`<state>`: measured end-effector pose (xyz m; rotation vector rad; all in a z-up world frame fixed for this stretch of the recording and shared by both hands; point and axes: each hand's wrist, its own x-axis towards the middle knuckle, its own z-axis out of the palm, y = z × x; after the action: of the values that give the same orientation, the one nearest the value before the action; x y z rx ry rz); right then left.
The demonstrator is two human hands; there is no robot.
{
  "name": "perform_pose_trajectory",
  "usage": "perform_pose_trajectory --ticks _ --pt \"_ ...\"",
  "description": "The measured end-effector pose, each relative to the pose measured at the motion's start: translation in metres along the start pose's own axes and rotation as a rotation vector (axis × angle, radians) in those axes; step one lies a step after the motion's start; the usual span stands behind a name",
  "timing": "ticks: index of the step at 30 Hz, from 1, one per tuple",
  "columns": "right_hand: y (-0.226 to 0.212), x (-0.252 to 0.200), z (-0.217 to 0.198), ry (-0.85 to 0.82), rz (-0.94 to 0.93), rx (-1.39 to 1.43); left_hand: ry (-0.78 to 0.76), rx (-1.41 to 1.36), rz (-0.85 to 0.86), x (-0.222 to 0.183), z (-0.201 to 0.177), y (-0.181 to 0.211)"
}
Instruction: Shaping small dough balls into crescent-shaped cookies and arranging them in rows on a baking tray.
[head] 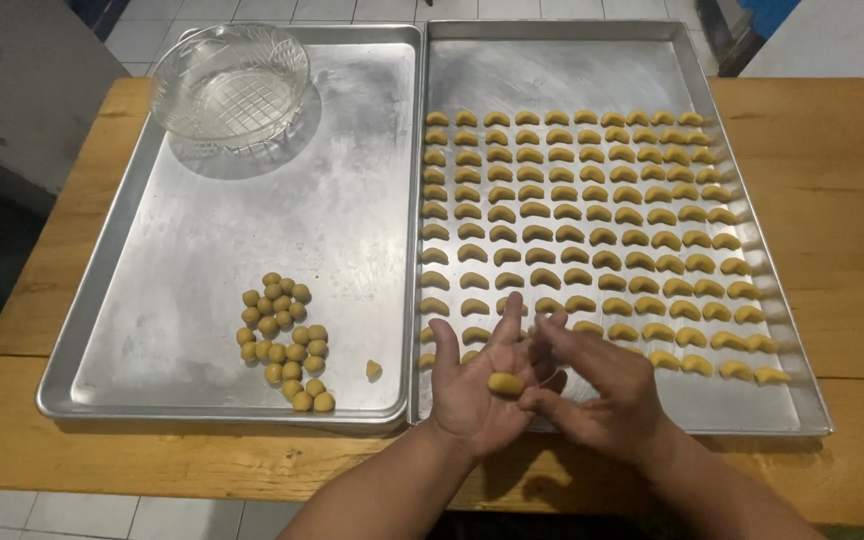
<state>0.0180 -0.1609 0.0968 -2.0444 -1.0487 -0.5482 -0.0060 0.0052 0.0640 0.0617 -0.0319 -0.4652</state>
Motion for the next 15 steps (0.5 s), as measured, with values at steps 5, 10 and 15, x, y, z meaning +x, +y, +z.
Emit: perform_pose_trajectory --ticks 5,10,15 --pt "-0.012 -0.008 0.007 -0.065 -0.042 0.086 -0.153 -0.005 -0.015 0.002 -0.035 -0.008" --pt "-0.009 -0.020 -0.001 -0.118 0.003 0.109 0.001 0.661 0.056 -0.001 0.014 -0.003" --pt "-0.011 -0.028 0.000 -0.170 0.010 0.039 -0.064 1.052 0.152 -0.006 0.024 -0.010"
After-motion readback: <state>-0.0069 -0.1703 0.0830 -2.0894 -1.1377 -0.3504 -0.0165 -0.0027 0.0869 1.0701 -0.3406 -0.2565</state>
